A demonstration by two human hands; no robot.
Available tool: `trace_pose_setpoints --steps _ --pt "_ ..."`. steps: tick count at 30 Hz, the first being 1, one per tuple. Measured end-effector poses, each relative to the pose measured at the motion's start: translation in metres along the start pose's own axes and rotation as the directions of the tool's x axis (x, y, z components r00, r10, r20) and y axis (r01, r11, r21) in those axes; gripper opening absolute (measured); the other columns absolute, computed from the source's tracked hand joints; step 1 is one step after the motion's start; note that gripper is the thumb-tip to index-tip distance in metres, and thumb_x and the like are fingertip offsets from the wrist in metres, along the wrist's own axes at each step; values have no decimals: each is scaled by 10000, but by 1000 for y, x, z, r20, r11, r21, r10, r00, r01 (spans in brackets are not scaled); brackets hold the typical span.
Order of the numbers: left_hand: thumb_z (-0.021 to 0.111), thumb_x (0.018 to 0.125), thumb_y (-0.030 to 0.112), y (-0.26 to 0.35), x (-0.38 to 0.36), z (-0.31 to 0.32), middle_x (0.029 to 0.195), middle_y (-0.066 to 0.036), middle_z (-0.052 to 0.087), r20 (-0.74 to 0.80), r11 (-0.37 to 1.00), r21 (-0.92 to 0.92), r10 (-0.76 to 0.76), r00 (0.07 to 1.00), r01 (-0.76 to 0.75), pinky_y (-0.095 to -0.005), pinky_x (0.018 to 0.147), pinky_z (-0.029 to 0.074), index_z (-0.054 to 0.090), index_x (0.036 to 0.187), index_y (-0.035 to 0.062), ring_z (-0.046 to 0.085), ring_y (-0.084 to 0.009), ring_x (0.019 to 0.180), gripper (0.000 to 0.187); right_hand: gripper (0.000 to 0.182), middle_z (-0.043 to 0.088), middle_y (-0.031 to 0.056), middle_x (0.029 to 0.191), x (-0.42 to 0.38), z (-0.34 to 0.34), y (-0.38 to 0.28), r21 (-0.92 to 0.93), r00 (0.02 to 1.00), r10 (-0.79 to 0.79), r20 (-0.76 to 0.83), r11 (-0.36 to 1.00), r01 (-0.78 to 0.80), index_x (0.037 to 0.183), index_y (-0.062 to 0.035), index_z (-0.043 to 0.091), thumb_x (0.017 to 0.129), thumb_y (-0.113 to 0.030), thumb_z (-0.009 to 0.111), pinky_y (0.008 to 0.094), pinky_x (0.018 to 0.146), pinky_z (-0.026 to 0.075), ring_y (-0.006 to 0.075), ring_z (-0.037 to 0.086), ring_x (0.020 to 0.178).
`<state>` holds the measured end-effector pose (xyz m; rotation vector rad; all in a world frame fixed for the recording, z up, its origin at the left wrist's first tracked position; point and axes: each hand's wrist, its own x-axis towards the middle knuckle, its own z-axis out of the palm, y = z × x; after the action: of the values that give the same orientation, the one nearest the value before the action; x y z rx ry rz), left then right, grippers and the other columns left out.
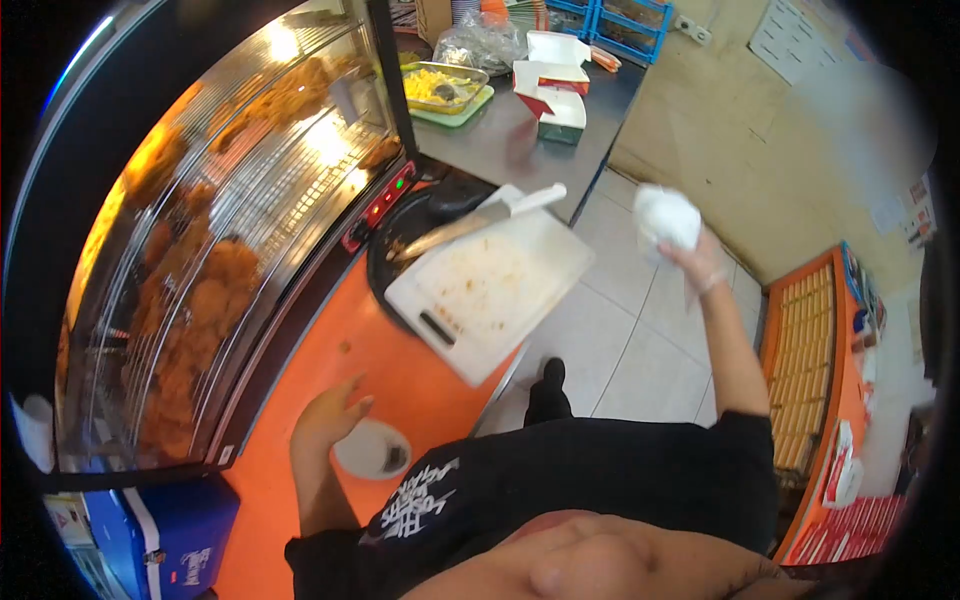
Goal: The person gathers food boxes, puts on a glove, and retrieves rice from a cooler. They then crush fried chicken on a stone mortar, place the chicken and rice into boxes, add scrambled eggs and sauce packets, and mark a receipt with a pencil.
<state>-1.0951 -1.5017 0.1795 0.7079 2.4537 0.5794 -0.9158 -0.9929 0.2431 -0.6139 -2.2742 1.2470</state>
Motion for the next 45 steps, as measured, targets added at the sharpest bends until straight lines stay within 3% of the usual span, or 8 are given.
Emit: trace_pose_setpoints --steps 5,12,17,19,27,28,30,45 --pt "517 810 239 37 4 30 1206 -212 475 -440 850 39 -457 773 525 -373 941 357 442 1208 -8 462 -316 1122 475 574 569 107 1085 303 2 28 -138 905 -131 406 970 202 1166 -39 481 661 -150 729 337 838 452 207 550 984" --pt "513 819 214 178 67 28 1235 -207 451 -64 513 -202 -857 511 834 -377 965 332 398 1254 25 416 -323 1168 488 631 492 115 1214 484 155 189 -122 314 594 741 579 -806 1212 -16 434 674 -180 721 500 951 330 272 469 1112" --pt "514 810 150 226 151 -25 1281 -173 410 -535 748 -136 -607 588 649 -382 1002 277 431 1224 29 351 -299 1218 439 761 474 111 1230 530 115 180 435 678 -134 723 851 -295 1257 -44 375 617 -166 768 452 947 352 267 491 1085" --pt "519 807 155 237 173 -35 1284 -174 406 -572 751 -112 -584 576 651 -390 1003 273 440 1217 33 349 -306 1218 435 721 540 113 1135 556 79 147 444 808 253 531 729 -520 1217 -42 427 596 -142 778 392 921 393 246 522 1040" --pt "578 776 229 228 200 -17 1311 -208 355 -506 801 17 -509 696 598 -439 1014 241 416 1232 51 268 -366 1248 516 571 534 202 1112 693 187 315 -443 946 117 301 896 31 1231 -78 463 807 -459 473 451 836 426 301 510 998" --pt "600 762 267 220 203 -22 1343 -223 292 -591 816 61 -435 679 575 -470 1021 208 375 1269 64 226 -410 1253 591 535 532 244 1098 725 224 373 97 985 105 134 988 -119 1216 -49 468 812 -399 483 436 868 409 314 504 1037" --pt "620 728 234 213 225 -57 1385 -237 182 -834 726 280 -140 534 628 -490 1020 177 328 1310 89 180 -459 1252 667 453 563 205 1064 754 190 276 -675 896 246 368 734 76 1143 -30 514 786 -310 517 386 862 406 295 530 1019" --pt "445 831 388 41 222 -157 1430 -56 200 -815 733 579 542 208 359 -447 1053 84 287 1345 181 121 -256 1332 577 284 540 148 1034 297 254 -128 -57 382 -836 395 393 918 1008 -48 544 781 -218 529 377 838 401 290 514 973"
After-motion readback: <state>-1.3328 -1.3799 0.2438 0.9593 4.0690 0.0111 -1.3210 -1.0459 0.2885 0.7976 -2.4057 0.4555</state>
